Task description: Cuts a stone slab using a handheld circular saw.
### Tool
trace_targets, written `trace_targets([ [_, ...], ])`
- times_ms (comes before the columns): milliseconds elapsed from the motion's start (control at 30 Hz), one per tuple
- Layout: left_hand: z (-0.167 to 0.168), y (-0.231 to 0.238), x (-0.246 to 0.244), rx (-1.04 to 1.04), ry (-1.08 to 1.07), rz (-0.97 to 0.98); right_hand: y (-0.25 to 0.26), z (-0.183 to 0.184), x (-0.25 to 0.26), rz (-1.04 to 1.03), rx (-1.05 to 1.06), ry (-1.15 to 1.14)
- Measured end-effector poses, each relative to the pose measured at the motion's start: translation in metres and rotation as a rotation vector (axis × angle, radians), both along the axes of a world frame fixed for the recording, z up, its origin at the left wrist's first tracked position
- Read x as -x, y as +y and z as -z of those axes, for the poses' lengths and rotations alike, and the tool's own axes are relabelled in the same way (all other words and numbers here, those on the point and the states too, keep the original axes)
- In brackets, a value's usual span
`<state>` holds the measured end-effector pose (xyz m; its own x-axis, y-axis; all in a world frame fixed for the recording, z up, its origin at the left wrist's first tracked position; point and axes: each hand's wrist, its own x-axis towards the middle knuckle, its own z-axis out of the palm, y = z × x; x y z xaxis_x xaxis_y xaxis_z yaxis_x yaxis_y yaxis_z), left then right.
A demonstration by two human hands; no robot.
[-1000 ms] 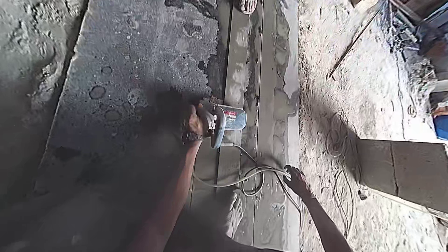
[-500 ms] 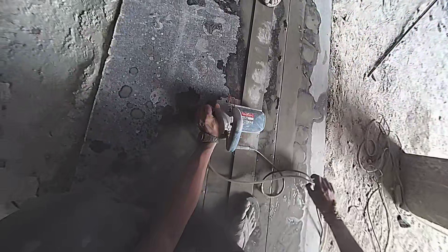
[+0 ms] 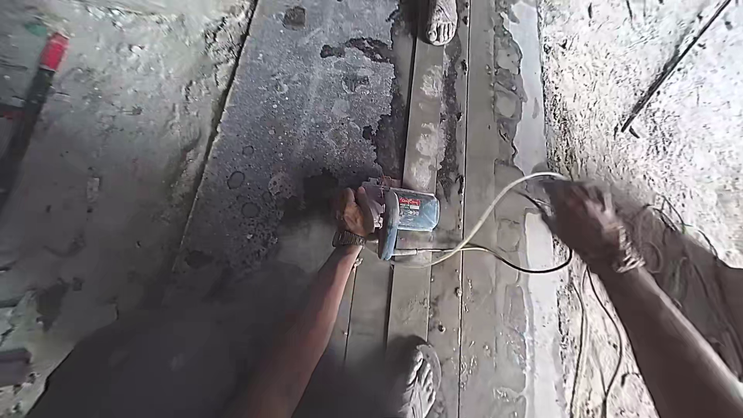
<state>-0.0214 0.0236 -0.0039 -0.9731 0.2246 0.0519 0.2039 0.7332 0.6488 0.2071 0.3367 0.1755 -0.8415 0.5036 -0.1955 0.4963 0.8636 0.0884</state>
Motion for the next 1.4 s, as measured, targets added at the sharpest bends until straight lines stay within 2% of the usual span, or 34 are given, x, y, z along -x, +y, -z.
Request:
trace_targets([
  [100, -0.004, -0.001, -0.002, 0.032, -0.002, -0.013, -0.084, 0.019, 0.013, -0.239, 0.204, 0.081],
  [167, -0.009, 0.0, 0.0, 0.073, 0.029, 0.003, -0.118, 0.031, 0.011, -0.334, 0.301, 0.146],
  [300, -0.022, 0.006, -0.003, 0.187, 0.064, 0.006, -0.127, 0.027, 0.005, -0.381, 0.3, 0.216],
  [367, -0.03, 0.009, -0.004, 0.238, 0.033, -0.003, -0.117, 0.021, -0.001, -0.352, 0.287, 0.318],
  [433, -0.036, 0.008, -0.007, 0.288, -0.029, 0.006, -0.109, 0.015, -0.011, -0.311, 0.281, 0.318],
  [633, -0.028, 0.009, -0.006, 0.224, -0.055, -0.043, -0.106, 0.02, -0.005, -0.304, 0.344, 0.061],
  [833, -0.022, 0.011, 0.005, 0.164, -0.154, -0.069, -0.138, 0.01, 0.048, -0.413, 0.339, -0.073],
  [933, -0.026, 0.01, 0.01, 0.142, -0.187, -0.041, -0.149, 0.004, 0.069, -0.465, 0.341, -0.068],
  [1067, -0.022, 0.01, 0.016, 0.079, -0.143, -0.015, -0.168, -0.005, 0.096, -0.456, 0.385, -0.28],
  [1133, -0.016, 0.009, 0.019, 0.055, -0.142, 0.008, -0.183, -0.003, 0.112, -0.372, 0.439, -0.391],
  [1200, -0.019, 0.007, 0.022, 0.066, -0.177, 0.033, -0.202, 0.009, 0.124, -0.179, 0.533, -0.386],
  [1300, -0.02, 0.008, 0.024, 0.029, -0.089, 0.023, -0.234, 0.046, 0.131, 0.24, 0.687, -0.063],
  [1400, 0.009, 0.013, 0.022, -0.089, 0.264, -0.048, -0.264, 0.079, 0.146, 0.679, 0.775, 0.278],
])
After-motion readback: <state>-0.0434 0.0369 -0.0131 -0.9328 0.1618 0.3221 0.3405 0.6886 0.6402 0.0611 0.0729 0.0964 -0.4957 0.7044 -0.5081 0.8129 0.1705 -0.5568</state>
